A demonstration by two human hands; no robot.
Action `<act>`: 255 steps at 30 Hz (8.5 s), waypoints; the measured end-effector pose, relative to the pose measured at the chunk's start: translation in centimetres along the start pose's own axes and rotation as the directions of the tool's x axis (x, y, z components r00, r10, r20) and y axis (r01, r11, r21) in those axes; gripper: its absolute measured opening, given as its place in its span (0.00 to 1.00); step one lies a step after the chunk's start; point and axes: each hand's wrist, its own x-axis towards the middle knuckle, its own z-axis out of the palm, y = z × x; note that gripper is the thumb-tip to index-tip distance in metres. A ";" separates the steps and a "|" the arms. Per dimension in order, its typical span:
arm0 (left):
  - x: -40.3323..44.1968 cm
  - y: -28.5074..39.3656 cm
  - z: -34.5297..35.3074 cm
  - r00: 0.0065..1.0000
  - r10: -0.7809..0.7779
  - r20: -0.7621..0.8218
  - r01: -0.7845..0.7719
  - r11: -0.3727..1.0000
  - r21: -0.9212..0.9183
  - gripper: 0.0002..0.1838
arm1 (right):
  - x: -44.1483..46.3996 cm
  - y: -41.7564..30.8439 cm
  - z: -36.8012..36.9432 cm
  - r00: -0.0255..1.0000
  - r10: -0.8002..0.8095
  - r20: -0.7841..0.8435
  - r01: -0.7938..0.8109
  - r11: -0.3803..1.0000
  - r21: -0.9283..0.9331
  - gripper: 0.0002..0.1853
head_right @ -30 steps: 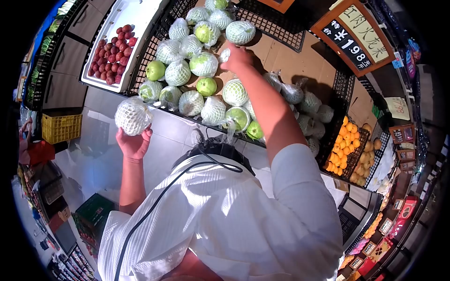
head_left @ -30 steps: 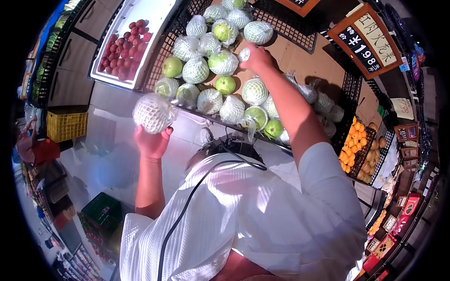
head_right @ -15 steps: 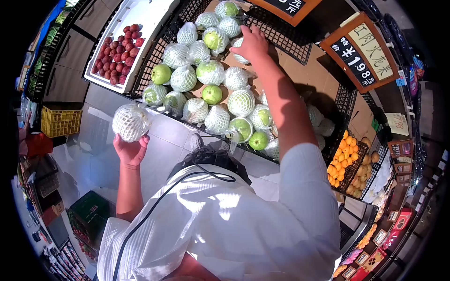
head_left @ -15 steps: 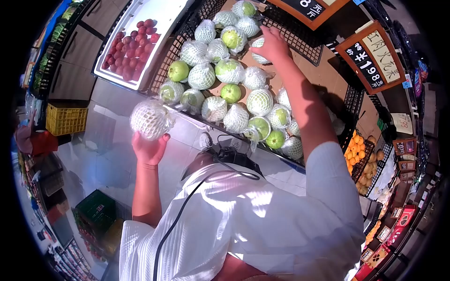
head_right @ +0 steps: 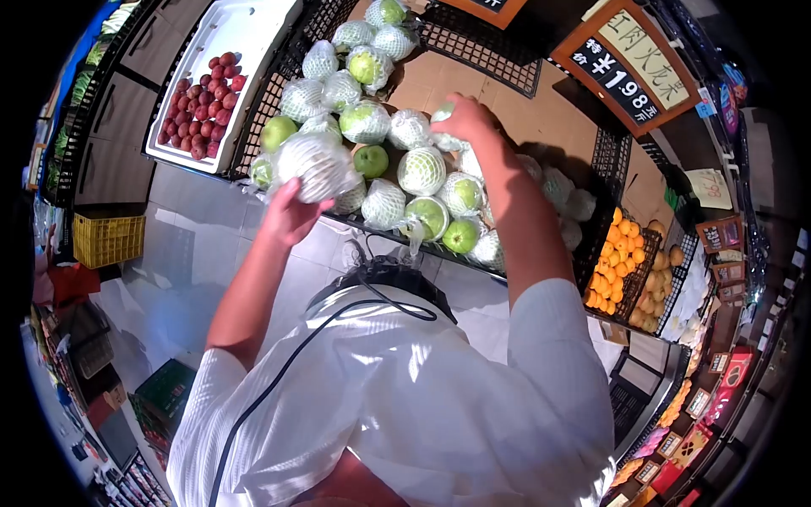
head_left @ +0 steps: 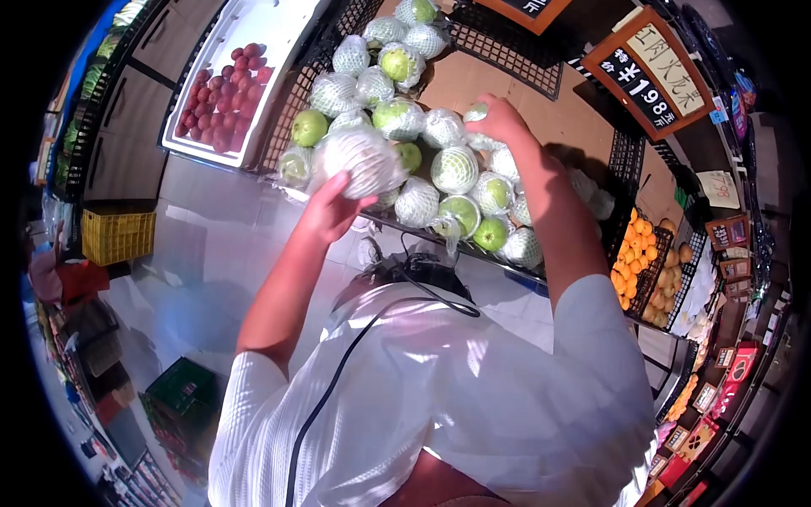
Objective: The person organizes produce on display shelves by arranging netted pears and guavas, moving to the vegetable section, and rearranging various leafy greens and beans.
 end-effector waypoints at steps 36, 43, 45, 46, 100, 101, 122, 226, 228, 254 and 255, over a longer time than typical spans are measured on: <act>-27.9 -1.6 -0.4 0.633 0.516 -0.577 -0.617 0.786 0.026 0.36 | -19.6 -9.1 6.5 0.796 -0.605 -0.025 0.477 0.600 0.643 0.15; -37.1 4.1 -5.2 0.486 0.675 -0.555 -0.827 0.560 -0.043 0.37 | -26.6 -16.7 9.4 0.792 -0.604 0.093 0.375 0.601 0.706 0.08; -40.1 5.8 -7.8 0.471 0.705 -0.530 -0.838 0.546 -0.018 0.37 | -28.3 -18.2 11.6 0.814 -0.577 0.073 0.373 0.615 0.695 0.09; -41.8 6.6 -9.3 0.446 0.701 -0.557 -0.834 0.550 0.025 0.38 | -29.7 -19.4 12.3 0.817 -0.572 0.067 0.373 0.615 0.694 0.09; -68.0 65.9 -62.4 0.381 0.694 -0.611 -0.776 0.599 0.196 0.27 | -15.4 -63.2 43.7 0.851 -0.241 0.466 0.290 0.956 -0.035 0.18; -68.0 66.6 -63.4 0.372 0.698 -0.612 -0.765 0.604 0.224 0.27 | -15.1 -63.7 44.2 0.873 -0.206 0.443 0.264 0.962 -0.073 0.22; -68.9 72.3 -72.0 0.524 0.650 -0.551 -0.794 0.607 -0.038 0.31 | -19.2 -71.9 43.6 0.911 -0.032 0.412 0.102 0.984 -0.147 0.23; 129.0 149.4 -57.6 0.948 -0.197 0.251 0.155 0.972 0.175 0.39 | 147.3 -90.6 -29.1 0.918 0.396 -0.016 -0.014 0.073 0.997 0.16; 135.0 150.8 -54.4 0.909 -0.234 0.344 0.178 0.966 0.187 0.38 | 150.9 -88.7 -31.5 0.898 0.439 -0.023 0.001 0.050 0.999 0.16; 196.4 156.4 -40.9 0.961 -0.049 0.274 0.003 0.986 0.166 0.35 | 210.6 -52.5 -60.0 0.910 0.413 -0.038 0.023 0.042 0.999 0.18; 199.3 156.5 -40.8 0.959 -0.052 0.279 0.007 0.987 0.162 0.36 | 212.5 -51.2 -60.2 0.909 0.415 -0.027 0.013 0.036 0.999 0.19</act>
